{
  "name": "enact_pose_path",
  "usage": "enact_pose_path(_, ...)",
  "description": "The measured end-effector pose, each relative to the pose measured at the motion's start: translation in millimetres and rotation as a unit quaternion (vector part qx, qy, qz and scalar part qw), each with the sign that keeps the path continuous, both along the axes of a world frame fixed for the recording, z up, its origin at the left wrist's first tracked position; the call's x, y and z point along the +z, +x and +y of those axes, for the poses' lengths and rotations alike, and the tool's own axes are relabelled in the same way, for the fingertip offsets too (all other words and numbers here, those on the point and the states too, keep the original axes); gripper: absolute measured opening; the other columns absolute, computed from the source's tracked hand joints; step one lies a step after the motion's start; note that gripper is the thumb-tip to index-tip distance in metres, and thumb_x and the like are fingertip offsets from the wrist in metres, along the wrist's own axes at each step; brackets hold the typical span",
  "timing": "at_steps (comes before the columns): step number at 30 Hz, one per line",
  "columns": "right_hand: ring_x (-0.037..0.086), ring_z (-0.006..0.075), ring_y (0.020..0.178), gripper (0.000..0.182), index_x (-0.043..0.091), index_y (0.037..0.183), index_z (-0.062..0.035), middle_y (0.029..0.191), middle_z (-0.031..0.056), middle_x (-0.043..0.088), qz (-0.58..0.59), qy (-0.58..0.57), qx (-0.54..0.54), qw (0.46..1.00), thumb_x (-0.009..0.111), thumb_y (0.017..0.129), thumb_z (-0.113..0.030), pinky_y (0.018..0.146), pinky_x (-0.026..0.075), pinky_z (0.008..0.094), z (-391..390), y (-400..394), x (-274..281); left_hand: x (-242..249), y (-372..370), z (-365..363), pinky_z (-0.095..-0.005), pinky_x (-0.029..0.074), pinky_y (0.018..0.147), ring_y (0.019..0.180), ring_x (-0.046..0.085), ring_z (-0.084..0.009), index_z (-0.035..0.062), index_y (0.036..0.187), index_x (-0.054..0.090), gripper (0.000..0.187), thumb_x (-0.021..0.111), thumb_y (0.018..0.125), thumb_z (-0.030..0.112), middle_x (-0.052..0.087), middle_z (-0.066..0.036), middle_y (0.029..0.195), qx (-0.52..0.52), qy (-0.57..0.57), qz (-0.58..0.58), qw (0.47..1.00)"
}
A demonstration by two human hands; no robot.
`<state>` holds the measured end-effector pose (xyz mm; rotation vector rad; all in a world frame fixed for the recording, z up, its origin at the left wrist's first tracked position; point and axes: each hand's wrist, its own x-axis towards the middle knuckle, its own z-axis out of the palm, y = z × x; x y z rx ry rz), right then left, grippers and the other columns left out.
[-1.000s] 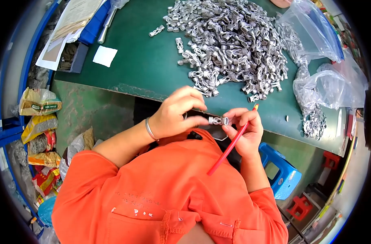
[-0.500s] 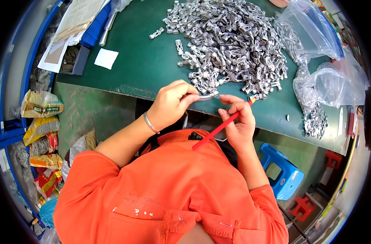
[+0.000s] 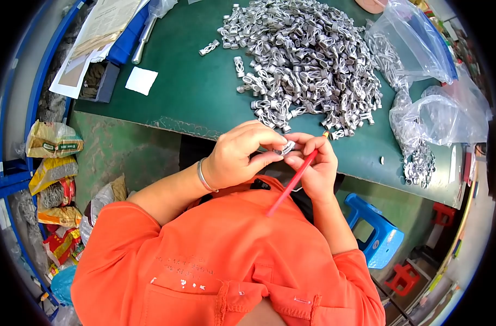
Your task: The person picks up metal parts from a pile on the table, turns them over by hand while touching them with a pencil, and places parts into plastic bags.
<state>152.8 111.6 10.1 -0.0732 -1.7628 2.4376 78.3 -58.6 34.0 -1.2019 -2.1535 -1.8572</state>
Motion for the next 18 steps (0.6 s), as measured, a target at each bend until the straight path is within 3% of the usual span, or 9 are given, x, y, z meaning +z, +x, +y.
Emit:
enact_pose_path(2,0.06,0.0137,0.083,0.026,0.04,0.083,-0.0037,0.103,0.0185,0.059,-0.026,-0.042,-0.006,0.999,0.061,0.079,0.011,0.073,0.053,0.0259,1,0,1,0,-3,2,-0.031,0.05,0.064,0.07,0.063,-0.0222,0.0013,0.091,0.059,0.03,0.075,0.066,-0.003,0.064,-0.01,0.079,-0.024,0.021,0.092,0.995)
enact_pose_path(4,0.062,0.0151,0.082,0.026,0.039,0.084,-0.0038,0.106,0.0208,0.059,-0.071,-0.079,0.005,0.994,0.06,0.08,0.011,0.072,0.054,0.0262,5,0,2,0,-2,1,-0.0331,0.049,0.064,0.073,0.062,-0.0248,0.0016,0.09,0.059,0.03,0.075,0.066,-0.003,0.063,-0.01,0.082,-0.043,0.012,0.086,0.995)
enact_pose_path(6,0.063,0.0184,0.085,0.027,0.038,0.083,-0.0037,0.105,0.0204,0.058,-0.036,-0.085,-0.004,0.996,0.06,0.08,0.012,0.074,0.055,0.028,1,-2,5,-4,-2,2,-0.0323,0.049,0.064,0.077,0.062,-0.0242,0.0016,0.09,0.06,0.029,0.075,0.066,-0.003,0.06,-0.012,0.089,-0.09,-0.017,0.059,0.994)
enact_pose_path(8,0.064,0.0213,0.089,0.028,0.037,0.083,-0.0031,0.105,0.0195,0.056,0.038,0.029,-0.067,0.997,0.06,0.079,0.013,0.076,0.056,0.0295,-3,-2,9,-1,2,1,-0.0295,0.051,0.064,0.082,0.062,-0.0201,-0.0004,0.089,0.059,0.026,0.074,0.068,-0.004,0.057,-0.012,0.095,-0.098,-0.055,0.002,0.994)
enact_pose_path(10,0.064,0.0248,0.092,0.031,0.036,0.083,-0.0024,0.104,0.0196,0.054,0.101,0.112,-0.085,0.985,0.061,0.077,0.015,0.076,0.057,0.0311,-5,-2,10,-12,4,3,-0.0256,0.053,0.067,0.083,0.061,-0.0152,-0.0032,0.09,0.058,0.021,0.07,0.073,-0.005,0.057,-0.011,0.096,-0.095,-0.025,-0.214,0.972)
enact_pose_path(12,0.065,0.0258,0.092,0.032,0.035,0.082,-0.0025,0.105,0.0201,0.053,0.166,0.204,-0.095,0.96,0.062,0.076,0.015,0.075,0.057,0.0304,-5,-2,8,-21,3,3,-0.0235,0.055,0.07,0.084,0.061,-0.013,-0.005,0.09,0.057,0.015,0.065,0.077,-0.008,0.057,-0.01,0.096,-0.091,-0.038,-0.221,0.97)
enact_pose_path(16,0.065,0.0247,0.086,0.035,0.037,0.079,-0.0035,0.1,0.0193,0.058,0.188,0.212,-0.125,0.951,0.067,0.073,0.012,0.071,0.056,0.0308,-8,-1,12,-21,2,7,-0.0242,0.055,0.069,0.082,0.062,-0.0138,-0.0054,0.089,0.057,0.012,0.062,0.079,-0.009,0.057,-0.011,0.095,-0.085,-0.002,-0.173,0.981)
enact_pose_path(18,0.064,0.0248,0.076,0.037,0.04,0.076,-0.0055,0.09,0.0164,0.064,0.25,0.354,-0.114,0.894,0.074,0.068,0.008,0.064,0.053,0.0319,-2,-3,17,-21,3,8,-0.0242,0.055,0.068,0.08,0.062,-0.0135,-0.0056,0.089,0.057,0.012,0.061,0.079,-0.01,0.057,-0.011,0.095,-0.077,0.011,-0.165,0.983)
